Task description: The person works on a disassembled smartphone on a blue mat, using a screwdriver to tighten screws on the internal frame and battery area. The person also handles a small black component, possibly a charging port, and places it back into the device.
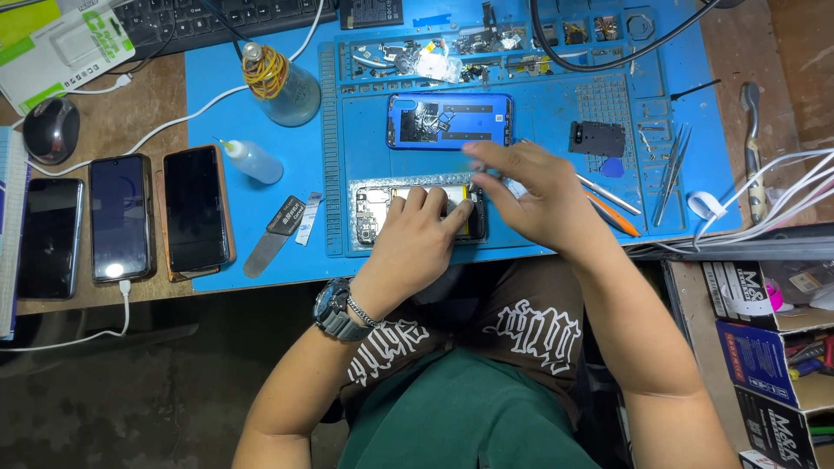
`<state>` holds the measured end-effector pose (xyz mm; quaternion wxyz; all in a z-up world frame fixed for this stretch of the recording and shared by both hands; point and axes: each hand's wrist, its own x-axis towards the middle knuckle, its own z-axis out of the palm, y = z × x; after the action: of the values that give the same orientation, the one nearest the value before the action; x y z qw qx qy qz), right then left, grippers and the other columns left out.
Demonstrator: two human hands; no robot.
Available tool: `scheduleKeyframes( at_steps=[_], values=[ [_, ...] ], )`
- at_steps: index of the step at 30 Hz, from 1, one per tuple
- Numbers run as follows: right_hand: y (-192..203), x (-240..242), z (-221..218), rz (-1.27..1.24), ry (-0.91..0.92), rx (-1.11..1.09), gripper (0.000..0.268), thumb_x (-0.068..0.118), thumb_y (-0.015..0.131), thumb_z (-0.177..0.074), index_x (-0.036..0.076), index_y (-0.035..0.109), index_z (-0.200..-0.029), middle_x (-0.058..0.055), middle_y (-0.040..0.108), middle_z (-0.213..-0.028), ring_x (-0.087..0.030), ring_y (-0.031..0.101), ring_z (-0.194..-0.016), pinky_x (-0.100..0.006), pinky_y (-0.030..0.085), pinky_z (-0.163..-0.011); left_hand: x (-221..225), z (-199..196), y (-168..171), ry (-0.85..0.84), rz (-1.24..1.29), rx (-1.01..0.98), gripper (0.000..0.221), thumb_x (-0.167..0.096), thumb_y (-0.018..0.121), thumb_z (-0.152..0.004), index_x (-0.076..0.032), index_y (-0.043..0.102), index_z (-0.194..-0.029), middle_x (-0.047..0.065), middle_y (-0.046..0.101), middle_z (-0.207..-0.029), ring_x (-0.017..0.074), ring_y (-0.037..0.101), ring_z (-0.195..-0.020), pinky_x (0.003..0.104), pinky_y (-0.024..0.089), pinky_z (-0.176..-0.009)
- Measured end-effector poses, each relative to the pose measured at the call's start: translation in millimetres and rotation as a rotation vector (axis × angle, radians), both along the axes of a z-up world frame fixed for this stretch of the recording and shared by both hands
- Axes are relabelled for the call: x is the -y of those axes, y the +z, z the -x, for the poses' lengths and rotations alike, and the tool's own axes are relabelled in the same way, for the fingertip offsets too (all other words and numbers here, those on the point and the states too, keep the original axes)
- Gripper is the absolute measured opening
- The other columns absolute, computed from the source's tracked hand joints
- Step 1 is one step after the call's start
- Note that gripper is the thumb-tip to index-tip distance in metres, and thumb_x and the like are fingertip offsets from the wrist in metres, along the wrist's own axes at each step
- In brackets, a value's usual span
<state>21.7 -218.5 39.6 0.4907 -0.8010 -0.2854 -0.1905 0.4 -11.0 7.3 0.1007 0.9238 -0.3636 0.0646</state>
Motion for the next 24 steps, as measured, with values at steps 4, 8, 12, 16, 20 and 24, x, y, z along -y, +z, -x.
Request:
scheduleKeyframes(
  at_steps=[4, 8, 12, 16, 20, 24],
  values=[
    [9.3, -3.7, -2.2, 0.013, 0.008, 0.063, 0.03, 0.0, 0.072, -0.098, 0.01, 0.075, -0.126, -0.015, 0.076, -0.122, -0.039, 0.071, -0.104, -0.049, 0.055, -0.088, 0.7, -0.7, -0.7, -0.007, -0.02, -0.002, 0.035, -0.016, 0.047, -0.103, -0.015, 0.066, -0.132, 0.008, 0.048, -0.099, 0.0266, 0.051, -0.092, 0.04, 0.046, -0.072],
    [10.2, -4.7, -2.3, 0.001, 0.026, 0.001, 0.036, -0.006, 0.072, -0.096, 0.006, 0.073, -0.13, -0.019, 0.075, -0.116, -0.044, 0.071, -0.102, -0.054, 0.056, -0.085, 0.2, 0.7, 0.5, 0.001, -0.026, -0.01, 0.035, -0.016, 0.047, -0.102, -0.014, 0.066, -0.131, 0.008, 0.048, -0.099, 0.0263, 0.05, -0.091, 0.04, 0.045, -0.071],
    [12.0, -2.1, -2.9, -0.011, 0.057, -0.058, 0.042, -0.012, 0.07, -0.094, 0.004, 0.07, -0.133, -0.019, 0.077, -0.103, -0.043, 0.073, -0.095, -0.055, 0.057, -0.085, 1.1, 0.7, -1.4, 0.006, -0.019, 0.004, 0.035, -0.016, 0.047, -0.102, -0.015, 0.066, -0.131, 0.008, 0.048, -0.099, 0.0262, 0.05, -0.091, 0.039, 0.044, -0.071],
    [6.2, -0.4, -7.6, 0.038, 0.013, 0.017, 0.043, -0.008, 0.077, -0.093, 0.006, 0.071, -0.133, -0.018, 0.076, -0.099, -0.041, 0.073, -0.093, -0.054, 0.057, -0.086, 1.4, -0.3, 1.1, 0.005, -0.014, 0.012, 0.035, -0.016, 0.047, -0.102, -0.014, 0.067, -0.13, 0.007, 0.048, -0.098, 0.0255, 0.05, -0.091, 0.038, 0.043, -0.07],
    [2.8, -3.5, -5.7, 0.012, 0.037, -0.049, 0.041, -0.01, 0.073, -0.094, 0.005, 0.07, -0.133, -0.019, 0.076, -0.096, -0.042, 0.073, -0.09, -0.055, 0.058, -0.082, 0.7, 2.3, 1.4, 0.015, -0.008, 0.006, 0.035, -0.017, 0.048, -0.102, -0.014, 0.067, -0.131, 0.008, 0.049, -0.099, 0.0261, 0.051, -0.092, 0.039, 0.043, -0.07],
    [-2.2, -4.2, -8.7, -0.017, 0.06, -0.012, 0.047, -0.009, 0.077, -0.092, 0.006, 0.068, -0.137, -0.019, 0.077, -0.108, -0.042, 0.074, -0.102, -0.054, 0.059, -0.089, -2.0, 1.9, 3.0, -0.001, 0.013, 0.002, 0.036, -0.015, 0.05, -0.1, -0.013, 0.067, -0.132, 0.008, 0.051, -0.099, 0.0264, 0.052, -0.092, 0.039, 0.044, -0.07]
  ],
)
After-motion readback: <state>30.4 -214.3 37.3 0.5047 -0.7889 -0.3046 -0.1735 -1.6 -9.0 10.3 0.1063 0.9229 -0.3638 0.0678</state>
